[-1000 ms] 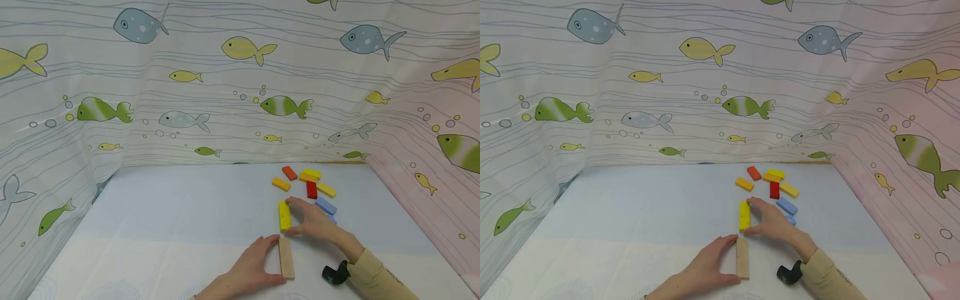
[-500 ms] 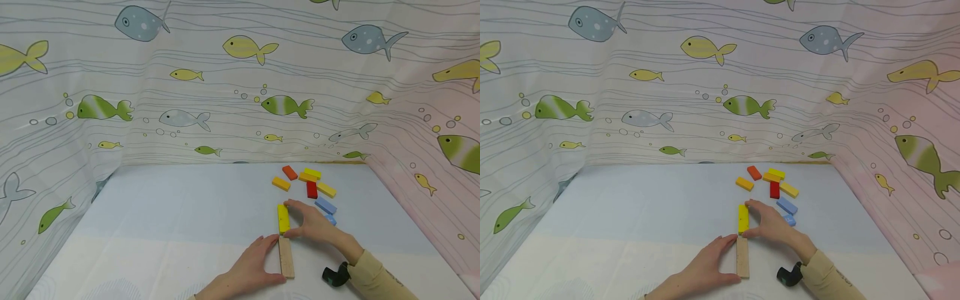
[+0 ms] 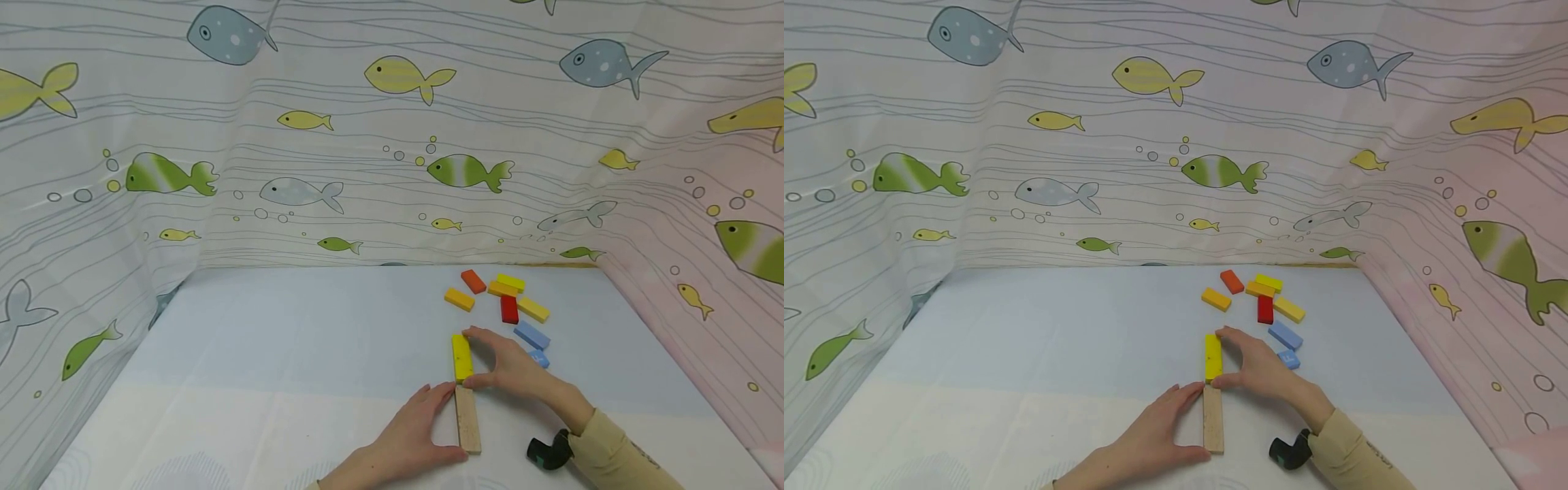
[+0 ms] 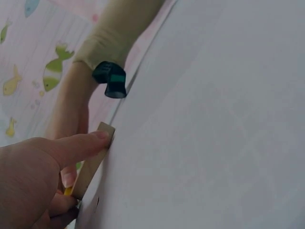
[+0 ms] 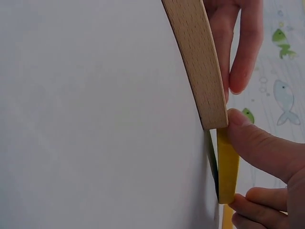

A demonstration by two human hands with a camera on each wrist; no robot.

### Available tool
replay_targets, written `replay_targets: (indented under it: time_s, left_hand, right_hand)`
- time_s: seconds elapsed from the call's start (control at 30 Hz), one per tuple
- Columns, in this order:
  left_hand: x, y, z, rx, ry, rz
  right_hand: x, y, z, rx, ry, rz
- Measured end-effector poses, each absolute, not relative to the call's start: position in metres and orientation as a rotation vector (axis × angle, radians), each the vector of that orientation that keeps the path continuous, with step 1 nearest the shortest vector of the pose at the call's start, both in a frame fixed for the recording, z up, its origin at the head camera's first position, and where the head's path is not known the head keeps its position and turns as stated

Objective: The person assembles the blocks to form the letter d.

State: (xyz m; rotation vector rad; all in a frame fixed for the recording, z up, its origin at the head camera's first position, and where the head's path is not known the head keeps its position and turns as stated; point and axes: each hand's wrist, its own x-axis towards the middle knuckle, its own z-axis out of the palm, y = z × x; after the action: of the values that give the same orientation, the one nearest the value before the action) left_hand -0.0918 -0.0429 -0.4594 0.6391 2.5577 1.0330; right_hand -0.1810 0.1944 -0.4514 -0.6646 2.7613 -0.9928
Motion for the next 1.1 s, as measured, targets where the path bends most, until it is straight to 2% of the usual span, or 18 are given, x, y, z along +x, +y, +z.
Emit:
replay_targets:
  time_s: [1.1]
  left_hand:
    - [-0.0920,-0.0429,-0.4602,0.654,2.572,1.019]
  right_hand:
    - [-0.1753,0.1918,-0.4465,-0.735,2.761,-0.949]
